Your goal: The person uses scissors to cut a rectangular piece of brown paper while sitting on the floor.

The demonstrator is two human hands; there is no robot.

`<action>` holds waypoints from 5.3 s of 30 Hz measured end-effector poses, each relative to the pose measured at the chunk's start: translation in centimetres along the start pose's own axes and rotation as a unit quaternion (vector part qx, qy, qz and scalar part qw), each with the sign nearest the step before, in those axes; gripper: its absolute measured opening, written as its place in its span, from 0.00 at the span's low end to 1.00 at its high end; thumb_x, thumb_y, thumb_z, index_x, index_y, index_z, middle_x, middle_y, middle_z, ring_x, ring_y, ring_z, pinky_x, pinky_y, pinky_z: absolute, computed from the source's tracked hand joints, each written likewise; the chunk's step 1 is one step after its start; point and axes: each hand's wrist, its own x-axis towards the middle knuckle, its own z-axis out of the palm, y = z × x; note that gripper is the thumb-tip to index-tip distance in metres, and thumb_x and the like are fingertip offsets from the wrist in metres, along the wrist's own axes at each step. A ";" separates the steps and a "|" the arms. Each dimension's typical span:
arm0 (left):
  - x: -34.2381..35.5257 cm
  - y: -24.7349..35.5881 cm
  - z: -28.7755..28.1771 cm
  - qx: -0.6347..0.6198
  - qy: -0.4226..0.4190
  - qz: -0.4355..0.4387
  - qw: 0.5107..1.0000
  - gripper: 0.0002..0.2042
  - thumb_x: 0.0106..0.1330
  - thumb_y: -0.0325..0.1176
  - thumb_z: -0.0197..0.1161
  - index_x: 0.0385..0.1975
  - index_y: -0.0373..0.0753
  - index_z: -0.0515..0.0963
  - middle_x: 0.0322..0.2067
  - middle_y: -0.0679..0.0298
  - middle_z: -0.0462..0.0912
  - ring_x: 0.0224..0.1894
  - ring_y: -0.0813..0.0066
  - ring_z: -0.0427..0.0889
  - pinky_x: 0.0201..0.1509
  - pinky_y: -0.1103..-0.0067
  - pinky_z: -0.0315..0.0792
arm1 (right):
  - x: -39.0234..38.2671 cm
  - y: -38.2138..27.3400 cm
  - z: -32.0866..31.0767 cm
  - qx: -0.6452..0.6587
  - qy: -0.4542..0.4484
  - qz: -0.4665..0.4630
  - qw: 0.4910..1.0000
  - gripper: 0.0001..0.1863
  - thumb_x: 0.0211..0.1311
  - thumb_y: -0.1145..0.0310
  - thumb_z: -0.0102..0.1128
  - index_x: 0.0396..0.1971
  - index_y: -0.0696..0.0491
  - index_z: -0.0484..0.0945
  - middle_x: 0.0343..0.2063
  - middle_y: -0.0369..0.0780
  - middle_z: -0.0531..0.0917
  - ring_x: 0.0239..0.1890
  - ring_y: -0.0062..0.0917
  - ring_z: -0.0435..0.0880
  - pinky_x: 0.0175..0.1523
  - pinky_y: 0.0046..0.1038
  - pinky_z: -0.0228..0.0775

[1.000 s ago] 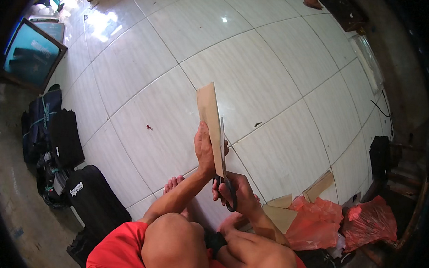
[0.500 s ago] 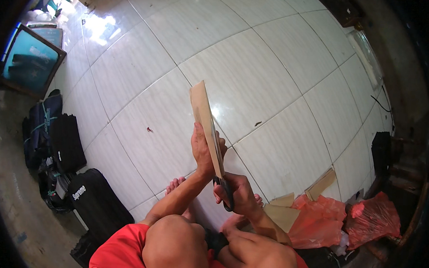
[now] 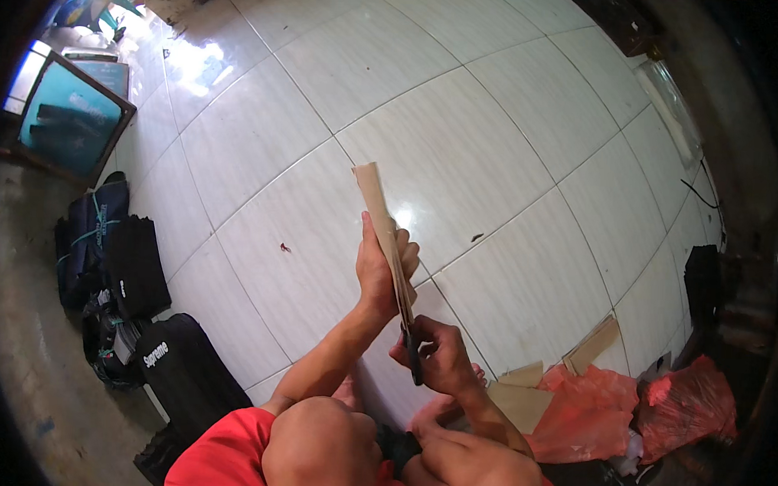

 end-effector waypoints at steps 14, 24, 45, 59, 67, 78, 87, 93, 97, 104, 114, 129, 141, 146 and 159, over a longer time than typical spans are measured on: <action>0.5 1.0 0.4 0.001 -0.007 -0.026 1.000 0.24 0.77 0.59 0.42 0.23 0.48 0.62 0.15 0.73 0.55 0.16 0.81 0.51 0.17 0.81 0.48 | 0.7 -1.0 -2.0 0.274 -0.207 0.118 0.932 0.15 0.64 0.61 0.69 0.35 0.56 0.76 0.26 0.32 0.79 0.28 0.12 0.77 0.29 0.18 0.70; 1.1 -0.6 -1.6 -0.068 -0.055 -0.010 0.996 0.24 0.78 0.54 0.38 0.19 0.48 0.59 0.13 0.71 0.56 0.13 0.78 0.54 0.15 0.80 0.51 | 1.0 0.0 -0.5 0.168 -0.096 0.068 0.979 0.13 0.61 0.63 0.72 0.33 0.57 0.80 0.25 0.32 0.81 0.27 0.15 0.79 0.32 0.20 0.73; 0.6 -1.1 -1.6 0.000 -0.040 -0.024 0.999 0.23 0.76 0.56 0.40 0.23 0.47 0.65 0.14 0.71 0.60 0.14 0.77 0.59 0.16 0.78 0.55 | -0.4 -1.4 -1.5 0.205 -0.051 0.071 0.975 0.19 0.58 0.59 0.76 0.33 0.60 0.79 0.25 0.35 0.82 0.28 0.16 0.81 0.33 0.22 0.75; 0.0 -3.5 -2.1 0.103 0.019 -0.021 0.994 0.32 0.74 0.68 0.33 0.32 0.42 0.69 0.23 0.65 0.70 0.23 0.74 0.70 0.26 0.80 0.66 | 1.7 -2.5 -5.6 0.165 -0.148 0.105 0.969 0.16 0.64 0.57 0.69 0.33 0.56 0.79 0.28 0.33 0.80 0.31 0.19 0.79 0.42 0.25 0.74; 2.3 -3.9 -6.0 0.285 -0.138 0.070 0.946 0.24 0.79 0.57 0.39 0.35 0.41 0.70 0.27 0.66 0.71 0.26 0.75 0.71 0.32 0.80 0.68 | 1.8 -0.3 -4.8 0.030 -0.077 0.029 0.996 0.19 0.55 0.57 0.77 0.29 0.57 0.80 0.24 0.34 0.82 0.27 0.20 0.79 0.35 0.27 0.74; 2.6 -2.2 -1.6 0.158 -0.145 0.006 0.977 0.26 0.74 0.63 0.42 0.31 0.44 0.64 0.21 0.70 0.60 0.24 0.78 0.61 0.29 0.78 0.61 | 1.8 -1.8 -5.3 -0.093 0.002 -0.008 0.996 0.23 0.49 0.55 0.81 0.29 0.59 0.80 0.21 0.39 0.82 0.25 0.22 0.80 0.34 0.27 0.75; 0.9 -4.0 1.7 0.182 0.077 -0.013 0.980 0.26 0.75 0.65 0.41 0.28 0.46 0.63 0.15 0.72 0.57 0.17 0.79 0.57 0.22 0.78 0.55 | 0.8 1.2 -4.7 0.195 -0.081 0.075 0.975 0.22 0.64 0.53 0.69 0.33 0.60 0.79 0.27 0.37 0.81 0.29 0.21 0.81 0.38 0.26 0.73; 1.4 -4.1 -1.4 0.090 -0.014 -0.029 0.995 0.27 0.74 0.65 0.40 0.32 0.44 0.63 0.19 0.69 0.63 0.17 0.78 0.62 0.20 0.79 0.59 | 1.0 0.6 -4.3 0.190 -0.075 0.087 0.975 0.23 0.65 0.51 0.67 0.32 0.60 0.79 0.25 0.37 0.81 0.28 0.23 0.81 0.37 0.27 0.74; 1.0 -4.4 -0.9 0.073 0.021 -0.033 0.997 0.26 0.75 0.65 0.40 0.33 0.45 0.63 0.16 0.70 0.59 0.15 0.78 0.58 0.19 0.79 0.57 | 0.7 0.4 -4.1 0.171 -0.064 0.102 0.978 0.21 0.65 0.53 0.68 0.31 0.59 0.79 0.23 0.37 0.81 0.27 0.22 0.81 0.36 0.26 0.74; 1.0 -3.7 -1.5 0.145 -0.017 -0.014 0.989 0.28 0.75 0.65 0.39 0.29 0.44 0.63 0.15 0.72 0.59 0.14 0.80 0.60 0.19 0.79 0.58 | 0.5 -0.4 -3.3 0.078 -0.002 0.132 0.988 0.25 0.55 0.51 0.76 0.33 0.59 0.79 0.25 0.36 0.82 0.29 0.18 0.82 0.36 0.23 0.78; -0.1 -3.7 -0.6 0.243 0.059 -0.035 0.967 0.34 0.73 0.68 0.38 0.33 0.38 0.72 0.21 0.66 0.71 0.23 0.76 0.71 0.28 0.78 0.67 | 0.0 -1.0 -3.4 0.104 0.022 0.115 0.988 0.16 0.61 0.57 0.72 0.31 0.57 0.82 0.21 0.33 0.82 0.24 0.16 0.77 0.30 0.22 0.68; -0.2 -4.0 0.0 0.158 0.070 -0.065 0.983 0.27 0.75 0.65 0.40 0.31 0.45 0.68 0.20 0.71 0.62 0.19 0.79 0.60 0.23 0.79 0.57 | 0.1 0.6 -3.1 0.160 0.014 0.076 0.984 0.26 0.58 0.49 0.74 0.31 0.60 0.78 0.23 0.34 0.80 0.26 0.16 0.80 0.33 0.21 0.73; -0.6 -3.7 0.7 0.118 0.097 -0.061 0.986 0.29 0.74 0.66 0.40 0.32 0.44 0.71 0.21 0.70 0.65 0.19 0.77 0.64 0.22 0.79 0.59 | 0.1 1.2 -3.0 0.169 0.004 0.077 0.983 0.25 0.59 0.50 0.74 0.33 0.60 0.79 0.24 0.35 0.81 0.28 0.17 0.80 0.34 0.21 0.73; -0.5 -4.1 0.4 0.131 0.082 -0.073 0.985 0.31 0.73 0.68 0.39 0.31 0.43 0.72 0.20 0.69 0.65 0.20 0.76 0.65 0.22 0.79 0.59 | -0.1 1.5 -3.2 0.172 0.005 0.056 0.983 0.27 0.57 0.48 0.75 0.32 0.59 0.78 0.24 0.35 0.80 0.27 0.18 0.79 0.35 0.21 0.72; -0.5 -3.7 -1.4 0.100 -0.035 -0.074 0.992 0.32 0.73 0.69 0.35 0.29 0.44 0.68 0.16 0.67 0.64 0.17 0.73 0.63 0.19 0.76 0.59 | -0.1 1.4 -2.6 0.196 0.003 0.055 0.979 0.22 0.64 0.52 0.70 0.32 0.58 0.78 0.24 0.33 0.79 0.26 0.15 0.78 0.33 0.21 0.73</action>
